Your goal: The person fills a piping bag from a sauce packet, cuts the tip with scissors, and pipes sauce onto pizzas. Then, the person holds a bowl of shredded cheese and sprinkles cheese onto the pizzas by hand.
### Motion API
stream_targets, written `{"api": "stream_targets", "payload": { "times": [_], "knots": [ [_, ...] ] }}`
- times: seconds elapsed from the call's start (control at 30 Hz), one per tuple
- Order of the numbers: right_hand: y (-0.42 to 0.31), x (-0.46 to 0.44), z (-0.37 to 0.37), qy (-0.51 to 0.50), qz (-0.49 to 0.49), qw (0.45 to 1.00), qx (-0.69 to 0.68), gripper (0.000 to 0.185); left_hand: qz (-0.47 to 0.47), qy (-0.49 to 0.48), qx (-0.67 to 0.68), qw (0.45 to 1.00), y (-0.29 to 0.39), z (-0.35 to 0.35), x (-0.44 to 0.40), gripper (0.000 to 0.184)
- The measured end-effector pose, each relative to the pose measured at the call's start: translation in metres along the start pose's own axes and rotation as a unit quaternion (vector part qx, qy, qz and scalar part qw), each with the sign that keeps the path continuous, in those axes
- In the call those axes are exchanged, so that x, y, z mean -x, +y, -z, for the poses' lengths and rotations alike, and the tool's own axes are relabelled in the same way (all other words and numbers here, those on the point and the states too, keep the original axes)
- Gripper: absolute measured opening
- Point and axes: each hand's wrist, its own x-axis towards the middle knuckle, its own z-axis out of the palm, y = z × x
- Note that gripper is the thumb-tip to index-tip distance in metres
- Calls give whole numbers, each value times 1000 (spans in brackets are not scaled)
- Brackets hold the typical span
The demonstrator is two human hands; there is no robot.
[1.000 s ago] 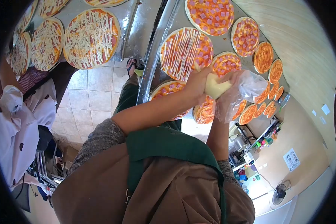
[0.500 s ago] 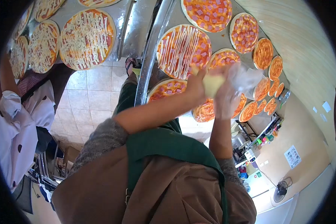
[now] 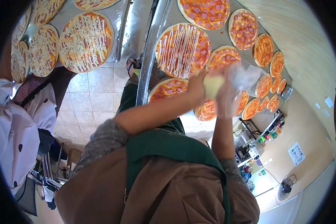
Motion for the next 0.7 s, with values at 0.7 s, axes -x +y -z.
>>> {"api": "stream_targets", "payload": {
  "times": [0.7],
  "knots": [
    [-26, -33, 3, -6, -111, 992, -57, 32, -48, 5, -69, 996, 1, -24, -38, 29]
  ]
}}
